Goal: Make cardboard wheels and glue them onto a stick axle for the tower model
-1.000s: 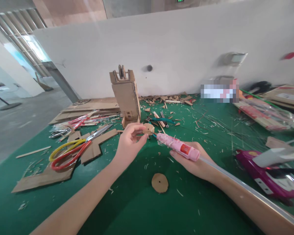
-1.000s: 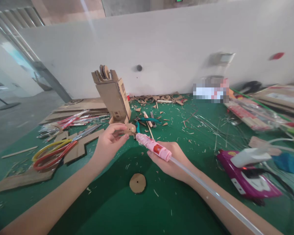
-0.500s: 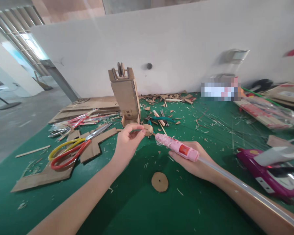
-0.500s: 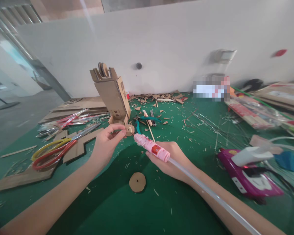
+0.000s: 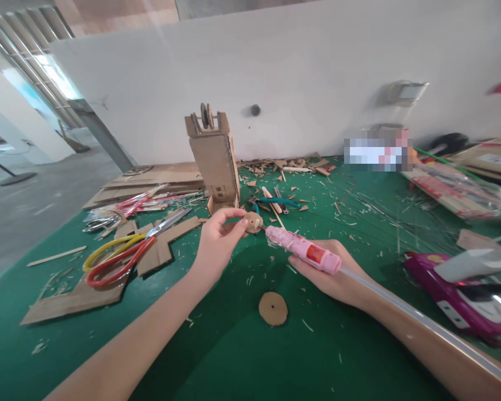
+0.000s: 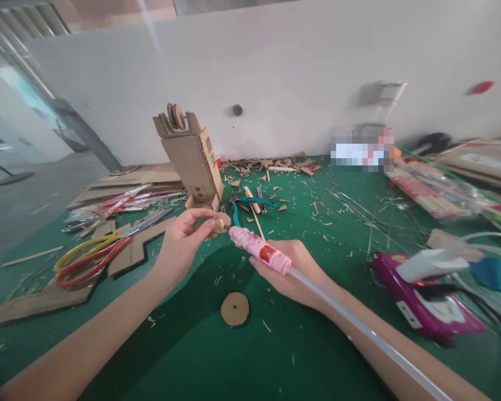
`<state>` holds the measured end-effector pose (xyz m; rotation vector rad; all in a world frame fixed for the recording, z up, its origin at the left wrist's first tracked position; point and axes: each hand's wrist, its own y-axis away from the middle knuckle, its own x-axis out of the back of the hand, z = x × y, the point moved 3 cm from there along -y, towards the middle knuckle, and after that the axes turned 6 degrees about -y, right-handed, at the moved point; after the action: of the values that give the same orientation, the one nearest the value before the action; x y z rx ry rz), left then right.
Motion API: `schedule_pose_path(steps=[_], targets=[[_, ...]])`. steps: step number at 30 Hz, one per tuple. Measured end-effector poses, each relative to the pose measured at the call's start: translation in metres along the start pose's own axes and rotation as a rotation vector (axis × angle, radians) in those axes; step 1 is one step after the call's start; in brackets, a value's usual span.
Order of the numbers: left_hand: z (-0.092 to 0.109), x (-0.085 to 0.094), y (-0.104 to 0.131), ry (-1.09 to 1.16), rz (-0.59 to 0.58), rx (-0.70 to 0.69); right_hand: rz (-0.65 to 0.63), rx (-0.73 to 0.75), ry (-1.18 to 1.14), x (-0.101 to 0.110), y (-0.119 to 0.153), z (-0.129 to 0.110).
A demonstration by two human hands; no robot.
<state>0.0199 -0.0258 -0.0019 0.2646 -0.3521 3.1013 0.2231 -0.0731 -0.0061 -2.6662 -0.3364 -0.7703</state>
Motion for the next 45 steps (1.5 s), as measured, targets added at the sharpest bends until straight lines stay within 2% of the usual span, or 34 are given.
schedule_pose_path(steps=[8,17,20,23,26,34,45], targets=[[0.004,0.004,-0.001,-0.115,0.0,-0.101,-0.066,0.044,-0.004,-0.001,0.001,0.001],[0.004,0.004,-0.002,-0.111,0.01,-0.104,0.016,0.013,0.014,0.002,0.002,0.002],[0.003,0.005,-0.002,-0.129,0.01,-0.104,-0.011,0.021,0.018,0.001,0.002,0.001],[0.003,0.006,-0.002,-0.139,0.01,-0.084,-0.036,0.006,0.011,0.0,0.002,0.001],[0.001,0.005,-0.003,-0.113,-0.003,-0.055,-0.007,-0.003,0.009,0.001,0.003,0.002],[-0.012,0.0,-0.006,0.122,-0.08,0.07,0.013,0.006,-0.007,0.001,0.003,0.003],[-0.005,-0.005,0.001,0.198,-0.113,0.212,0.033,-0.003,0.035,0.0,0.002,0.002]])
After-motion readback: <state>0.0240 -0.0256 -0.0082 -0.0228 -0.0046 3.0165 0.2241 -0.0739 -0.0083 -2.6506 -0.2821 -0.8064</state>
